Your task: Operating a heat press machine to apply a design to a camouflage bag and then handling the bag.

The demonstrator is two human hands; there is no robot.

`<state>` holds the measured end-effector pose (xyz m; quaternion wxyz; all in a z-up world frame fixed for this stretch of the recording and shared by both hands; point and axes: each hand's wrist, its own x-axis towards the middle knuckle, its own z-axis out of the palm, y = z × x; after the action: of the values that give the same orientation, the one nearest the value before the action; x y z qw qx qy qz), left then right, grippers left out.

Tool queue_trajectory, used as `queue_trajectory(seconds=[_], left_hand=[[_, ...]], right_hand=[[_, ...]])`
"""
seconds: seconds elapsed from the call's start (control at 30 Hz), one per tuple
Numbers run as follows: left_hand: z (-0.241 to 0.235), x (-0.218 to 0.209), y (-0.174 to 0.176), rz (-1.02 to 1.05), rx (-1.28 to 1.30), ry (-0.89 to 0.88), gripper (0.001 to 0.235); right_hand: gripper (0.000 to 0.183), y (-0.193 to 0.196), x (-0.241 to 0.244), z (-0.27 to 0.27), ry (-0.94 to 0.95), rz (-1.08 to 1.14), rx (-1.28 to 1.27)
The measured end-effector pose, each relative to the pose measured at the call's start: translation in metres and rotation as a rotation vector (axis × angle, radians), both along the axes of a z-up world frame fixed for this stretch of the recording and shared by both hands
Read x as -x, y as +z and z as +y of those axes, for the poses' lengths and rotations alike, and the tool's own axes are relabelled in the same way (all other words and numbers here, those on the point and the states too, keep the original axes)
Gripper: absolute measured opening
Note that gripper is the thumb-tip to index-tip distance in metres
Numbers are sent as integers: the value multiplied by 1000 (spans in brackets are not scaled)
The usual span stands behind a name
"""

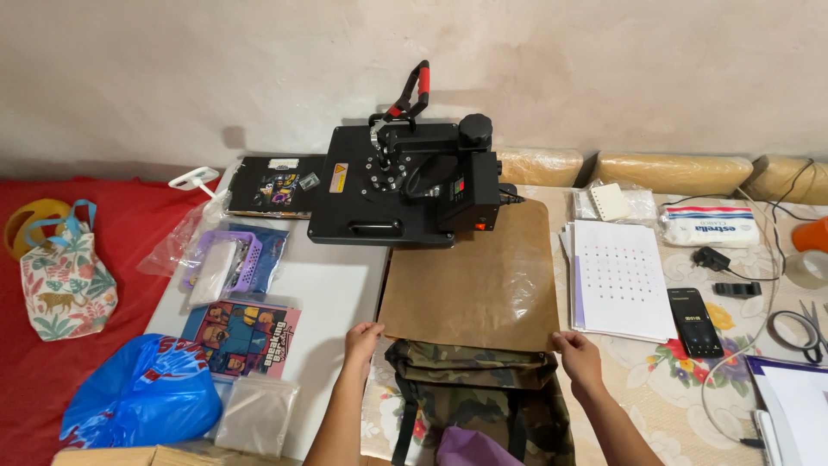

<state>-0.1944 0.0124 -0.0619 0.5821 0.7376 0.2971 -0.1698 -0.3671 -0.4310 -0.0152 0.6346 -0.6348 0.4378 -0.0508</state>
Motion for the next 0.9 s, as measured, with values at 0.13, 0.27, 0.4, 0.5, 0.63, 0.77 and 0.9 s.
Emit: queue_trajectory(seconds=[0.13, 0.27, 0.4, 0.5, 0.63, 0.77, 0.9], left_hand=[[-8, -8, 16, 2, 46, 3, 17], [-12, -19, 22, -201, 91, 46, 29], [-21, -24, 59, -272, 124, 85, 29], [-28, -12, 109, -305, 162, 82, 23], [-23, -16, 111, -314, 151, 61, 18], [-20, -2, 129, -328, 153, 50, 17], [-18, 18, 141, -335, 163, 57, 15]], right_hand=[[17, -1, -13, -9, -17, 20, -2], [25, -19, -26, -26, -84, -23, 104], [28, 18, -29, -27, -139, -112, 55], [26, 34, -32, -26, -154, -174, 27], [24, 50, -25, -24, -172, -231, 17], [23, 75, -10, -11, -187, -251, 17], [22, 86, 7, -1, -207, -266, 10]])
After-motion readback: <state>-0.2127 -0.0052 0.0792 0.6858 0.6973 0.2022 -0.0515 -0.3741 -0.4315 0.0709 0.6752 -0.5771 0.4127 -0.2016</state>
